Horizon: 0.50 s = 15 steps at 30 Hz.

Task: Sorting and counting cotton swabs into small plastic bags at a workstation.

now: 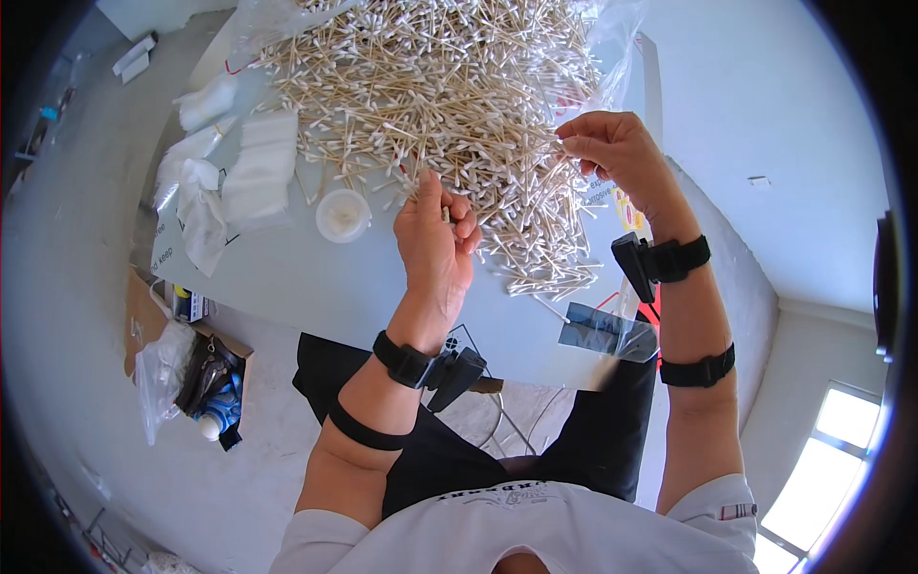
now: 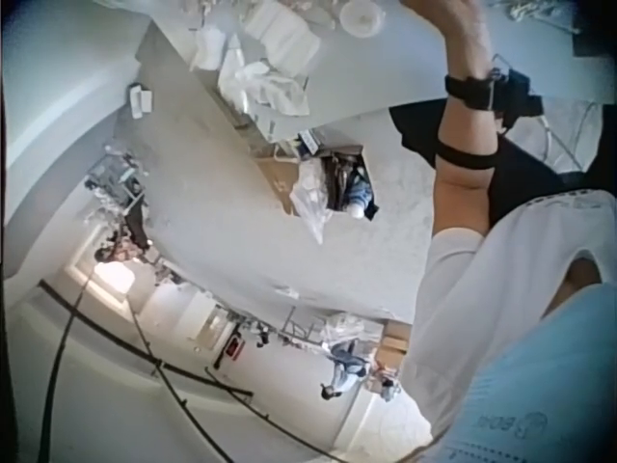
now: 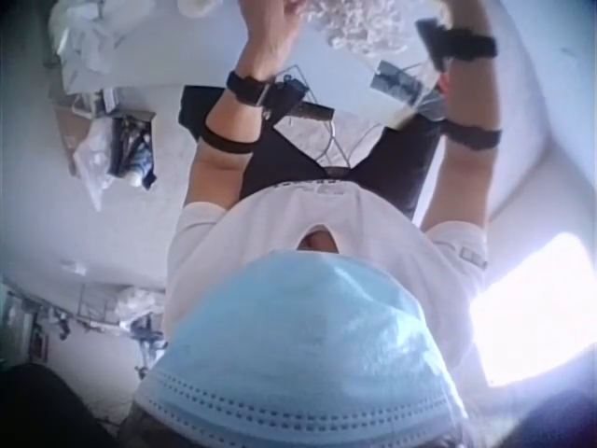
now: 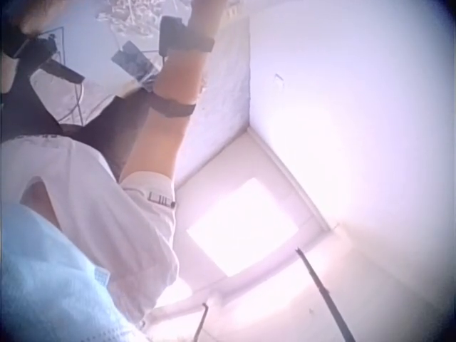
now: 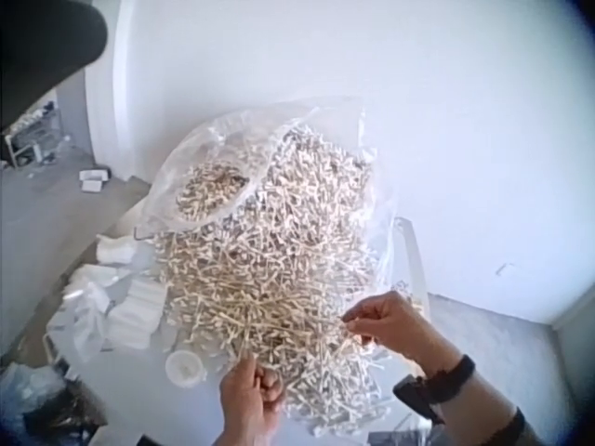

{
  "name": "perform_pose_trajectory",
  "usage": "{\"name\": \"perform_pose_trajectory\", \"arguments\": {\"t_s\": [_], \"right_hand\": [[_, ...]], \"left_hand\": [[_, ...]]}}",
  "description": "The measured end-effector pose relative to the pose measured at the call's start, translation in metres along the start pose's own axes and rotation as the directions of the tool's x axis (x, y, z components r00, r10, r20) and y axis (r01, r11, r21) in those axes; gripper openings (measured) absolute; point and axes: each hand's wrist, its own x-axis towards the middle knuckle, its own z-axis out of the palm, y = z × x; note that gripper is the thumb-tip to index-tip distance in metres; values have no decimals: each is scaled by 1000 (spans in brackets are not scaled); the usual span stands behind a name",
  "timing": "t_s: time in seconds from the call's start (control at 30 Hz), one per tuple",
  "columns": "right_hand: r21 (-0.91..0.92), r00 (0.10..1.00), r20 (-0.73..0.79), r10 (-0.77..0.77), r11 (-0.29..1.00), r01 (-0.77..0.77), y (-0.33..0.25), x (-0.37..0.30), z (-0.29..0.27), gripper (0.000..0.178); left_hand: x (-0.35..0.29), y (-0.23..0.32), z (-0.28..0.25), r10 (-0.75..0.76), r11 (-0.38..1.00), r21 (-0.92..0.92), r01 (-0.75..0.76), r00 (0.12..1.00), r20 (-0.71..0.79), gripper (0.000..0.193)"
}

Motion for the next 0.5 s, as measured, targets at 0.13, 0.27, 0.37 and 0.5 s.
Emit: {"name": "perform_pose_trajectory", "arguments": {"t_s": [0.13, 0.27, 0.37, 0.5], "right_hand": [[-223, 987, -78, -143, 967, 122, 15, 4, -2, 18], [-608, 865, -162, -475, 738, 292, 13, 12, 5, 18], [-527, 914, -154, -375, 813, 245, 0, 18, 19, 16], [-530, 888, -100, -448, 779, 333, -5, 24, 36, 17]], "left_hand": [[0, -1, 1, -9, 1000, -13, 9, 1000, 14, 33], [1, -2, 2, -4, 1000, -25, 4, 1000, -3, 36], [1, -1, 1, -5, 1000, -25, 5, 1000, -11, 37], [2, -2, 1, -4, 999, -51, 4, 1000, 9, 36]]}}
